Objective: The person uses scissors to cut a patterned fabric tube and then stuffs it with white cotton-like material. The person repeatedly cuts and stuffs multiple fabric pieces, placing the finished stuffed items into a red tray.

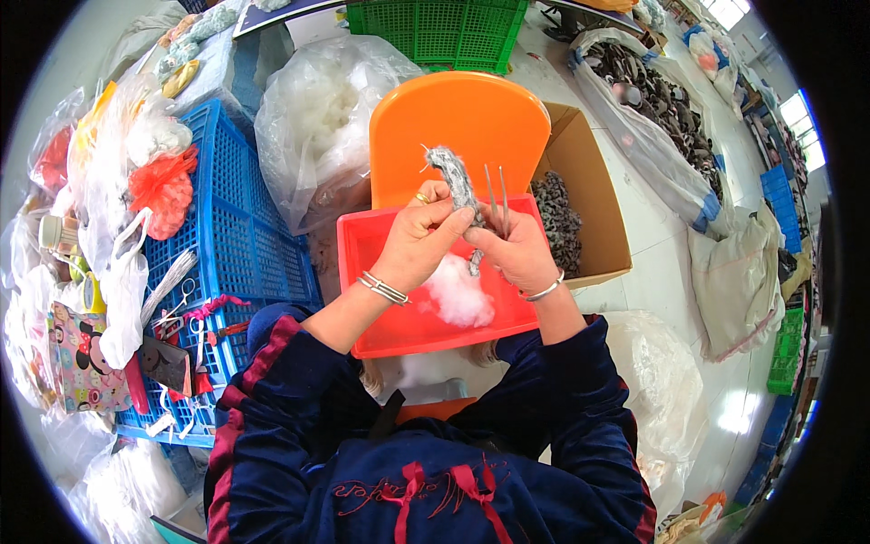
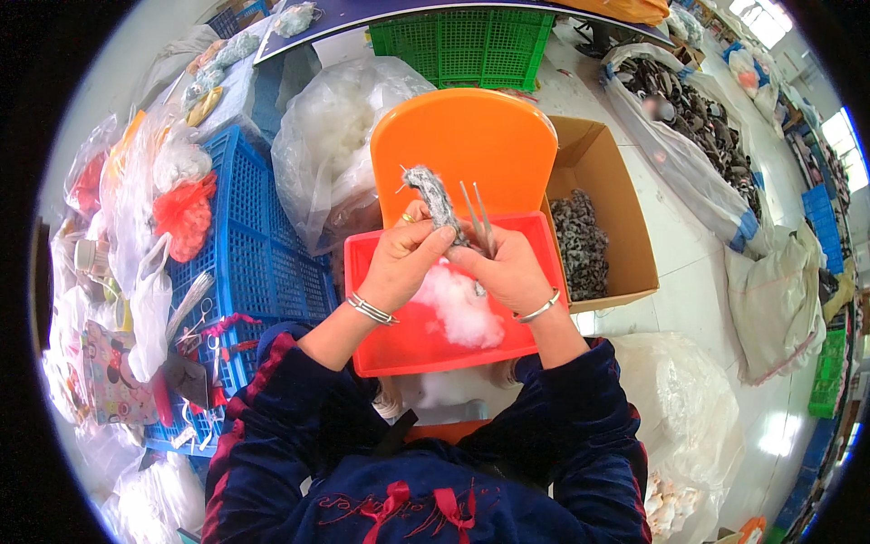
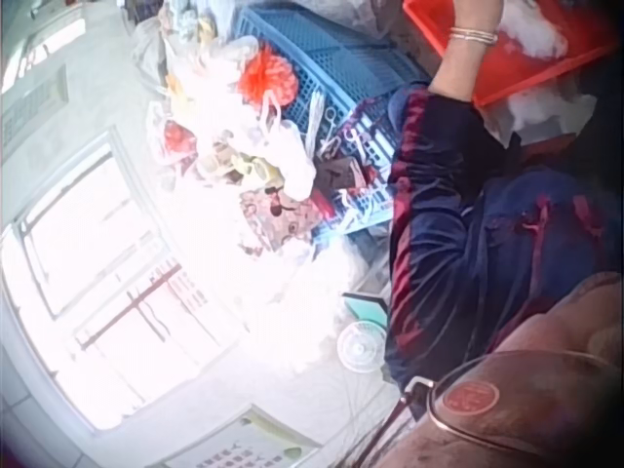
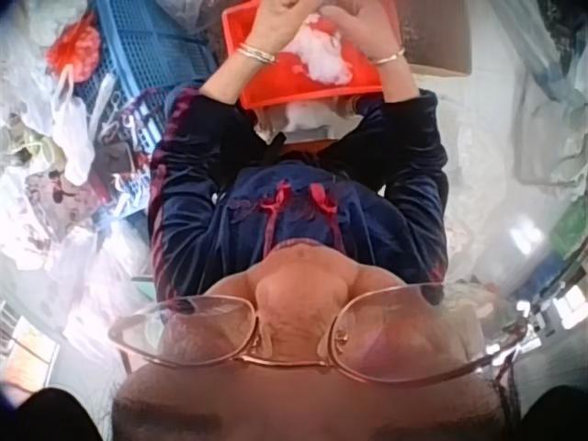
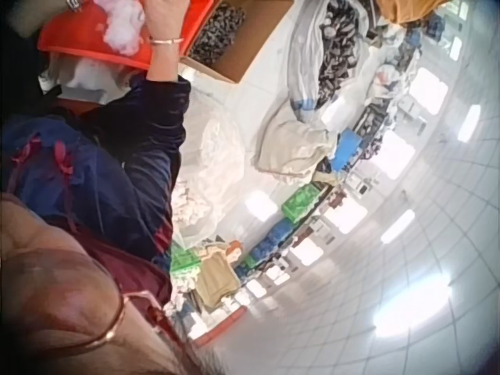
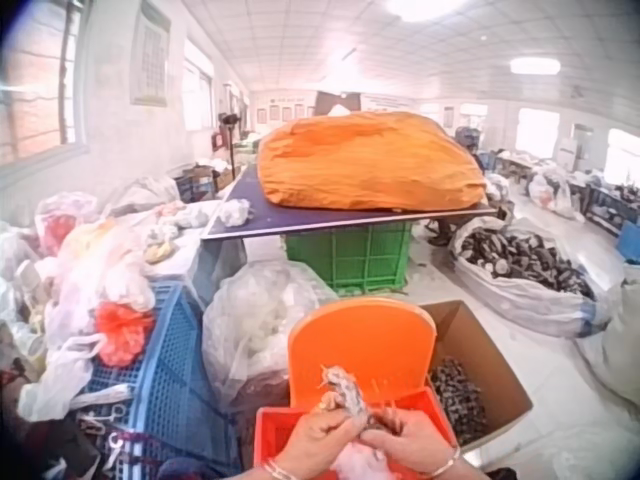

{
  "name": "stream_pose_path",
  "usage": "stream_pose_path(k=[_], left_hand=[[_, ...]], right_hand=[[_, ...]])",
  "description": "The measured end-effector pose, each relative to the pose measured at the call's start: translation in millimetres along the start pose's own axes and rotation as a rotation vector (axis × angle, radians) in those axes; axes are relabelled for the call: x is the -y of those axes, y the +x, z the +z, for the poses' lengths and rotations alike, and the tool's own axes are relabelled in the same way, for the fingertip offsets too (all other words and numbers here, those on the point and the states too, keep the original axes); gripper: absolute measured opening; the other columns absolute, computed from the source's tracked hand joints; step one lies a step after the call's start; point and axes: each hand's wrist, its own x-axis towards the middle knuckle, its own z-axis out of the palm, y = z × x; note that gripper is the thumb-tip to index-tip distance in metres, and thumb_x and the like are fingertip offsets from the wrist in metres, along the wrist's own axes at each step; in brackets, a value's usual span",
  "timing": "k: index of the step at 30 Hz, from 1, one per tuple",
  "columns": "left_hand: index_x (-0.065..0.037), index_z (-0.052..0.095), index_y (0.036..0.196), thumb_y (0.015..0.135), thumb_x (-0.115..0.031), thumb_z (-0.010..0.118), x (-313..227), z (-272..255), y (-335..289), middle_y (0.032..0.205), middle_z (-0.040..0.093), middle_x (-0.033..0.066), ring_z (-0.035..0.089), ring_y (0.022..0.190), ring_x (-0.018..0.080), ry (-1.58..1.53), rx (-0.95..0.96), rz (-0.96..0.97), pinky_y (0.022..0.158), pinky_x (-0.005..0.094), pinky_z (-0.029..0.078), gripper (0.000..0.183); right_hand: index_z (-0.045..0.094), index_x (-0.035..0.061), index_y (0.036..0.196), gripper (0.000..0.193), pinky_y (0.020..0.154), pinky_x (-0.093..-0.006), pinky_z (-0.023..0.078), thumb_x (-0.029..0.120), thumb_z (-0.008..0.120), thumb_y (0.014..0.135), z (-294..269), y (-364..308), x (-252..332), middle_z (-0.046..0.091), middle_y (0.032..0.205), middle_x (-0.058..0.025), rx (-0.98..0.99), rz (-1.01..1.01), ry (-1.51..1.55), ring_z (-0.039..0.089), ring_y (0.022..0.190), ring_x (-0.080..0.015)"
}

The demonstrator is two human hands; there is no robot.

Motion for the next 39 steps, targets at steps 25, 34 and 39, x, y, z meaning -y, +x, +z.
stream_pose_path(k=[25,34,39], left_hand=[[-0.001,0.071,0.096,0.090,-0.017,0.065,3,-9,-4,0.083,0.069,0.0013,0.058,0.070,0.0056,-0.110,0.095,-0.403,0.062,0.0209,0.047,0.019],[-0.001,0.071,0.095,0.090,-0.020,0.065,-4,-19,1,0.076,0.068,0.0021,0.060,0.064,0.0065,-0.212,0.121,-0.559,0.059,0.0212,0.049,0.020],[0.000,0.070,0.095,0.092,-0.021,0.063,-22,-28,8,0.078,0.070,0.0061,0.064,0.065,0.0095,-0.146,0.046,-0.558,0.059,0.0217,0.052,0.022]], right_hand=[[0.061,0.0053,0.076,0.016,0.043,-0.0186,0.030,0.014,0.069,0.087,0,-6,5,0.051,0.058,0.0057,-0.104,-0.024,-0.127,0.040,0.048,-0.0011],[0.060,-0.0010,0.090,0.017,0.057,-0.0220,0.041,0.016,0.062,0.091,-11,-7,0,0.056,0.075,0.0001,0.007,0.006,-0.303,0.050,0.067,-0.0051],[0.054,0.0012,0.097,0.013,0.058,-0.0221,0.041,0.013,0.058,0.093,-35,-11,-2,0.054,0.079,0.0004,0.020,-0.047,-0.229,0.048,0.068,-0.0051]])
